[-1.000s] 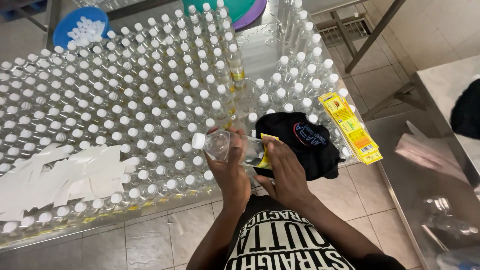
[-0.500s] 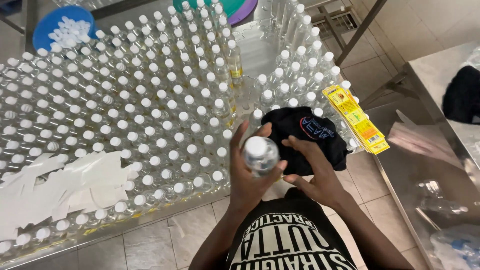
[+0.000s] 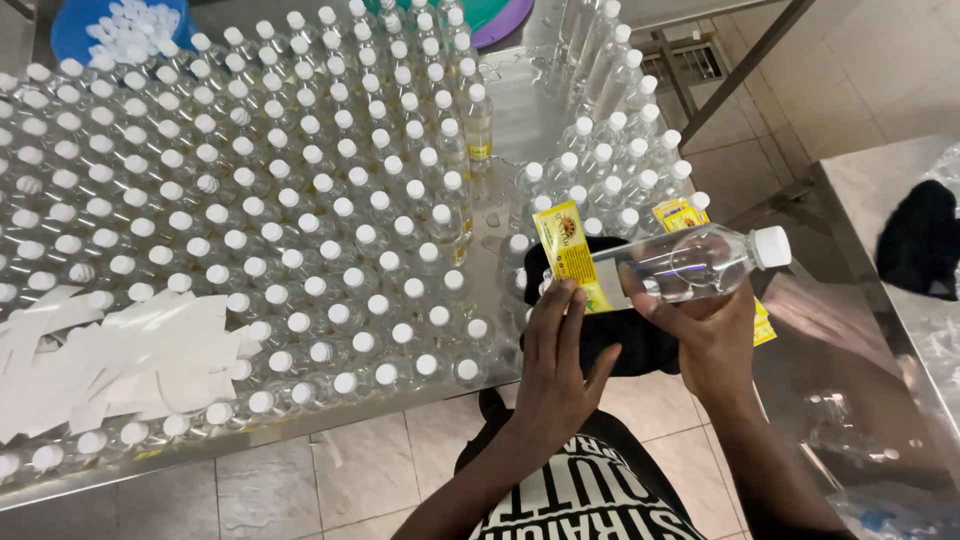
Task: Manually applying adhesive labels to plastic water bottles at a production table.
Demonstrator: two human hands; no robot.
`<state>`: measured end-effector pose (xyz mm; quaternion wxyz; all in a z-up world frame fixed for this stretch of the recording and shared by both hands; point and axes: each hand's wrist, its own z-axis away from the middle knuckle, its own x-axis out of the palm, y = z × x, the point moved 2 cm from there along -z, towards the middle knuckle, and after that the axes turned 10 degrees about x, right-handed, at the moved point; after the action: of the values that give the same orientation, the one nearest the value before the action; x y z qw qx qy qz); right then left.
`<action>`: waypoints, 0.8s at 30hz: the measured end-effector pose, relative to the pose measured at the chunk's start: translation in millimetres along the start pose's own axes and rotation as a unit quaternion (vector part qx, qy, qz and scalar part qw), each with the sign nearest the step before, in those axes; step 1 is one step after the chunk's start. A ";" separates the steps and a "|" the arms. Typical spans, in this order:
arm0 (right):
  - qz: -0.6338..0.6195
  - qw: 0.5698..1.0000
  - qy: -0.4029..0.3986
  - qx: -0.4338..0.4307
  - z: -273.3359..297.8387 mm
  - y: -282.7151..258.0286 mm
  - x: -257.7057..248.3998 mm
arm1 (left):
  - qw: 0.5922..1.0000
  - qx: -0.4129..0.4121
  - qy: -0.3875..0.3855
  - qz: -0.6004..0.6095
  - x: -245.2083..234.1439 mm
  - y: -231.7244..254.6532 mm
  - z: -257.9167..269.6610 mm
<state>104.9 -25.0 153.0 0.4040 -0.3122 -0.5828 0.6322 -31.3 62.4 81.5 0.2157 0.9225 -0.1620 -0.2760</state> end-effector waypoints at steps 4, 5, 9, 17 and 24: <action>-0.032 0.996 -0.049 0.063 -7.9 5.2 -1.7 | 0.996 -0.031 -0.004 -0.079 17.5 -15.0 -1.3; -0.032 0.996 -0.053 0.059 -15.6 6.8 -6.2 | 0.996 -0.029 0.000 -0.082 20.4 -20.9 -6.3; 0.035 0.970 -0.236 0.038 -44.1 16.7 -31.0 | 0.996 -0.086 -0.016 -0.009 30.9 -30.4 -7.2; 0.227 0.879 -0.417 0.048 -97.9 -22.5 -41.2 | 0.968 -0.206 -0.093 0.109 64.7 -53.4 -5.5; 0.267 0.825 -0.484 -0.121 -187.1 -51.6 -18.5 | 0.893 -0.375 -0.183 0.167 14.2 -86.2 -52.5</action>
<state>283.2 49.2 179.1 -0.1555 -0.1565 -0.6690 0.7098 26.0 146.3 72.9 0.5552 0.6653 -0.2347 -0.4405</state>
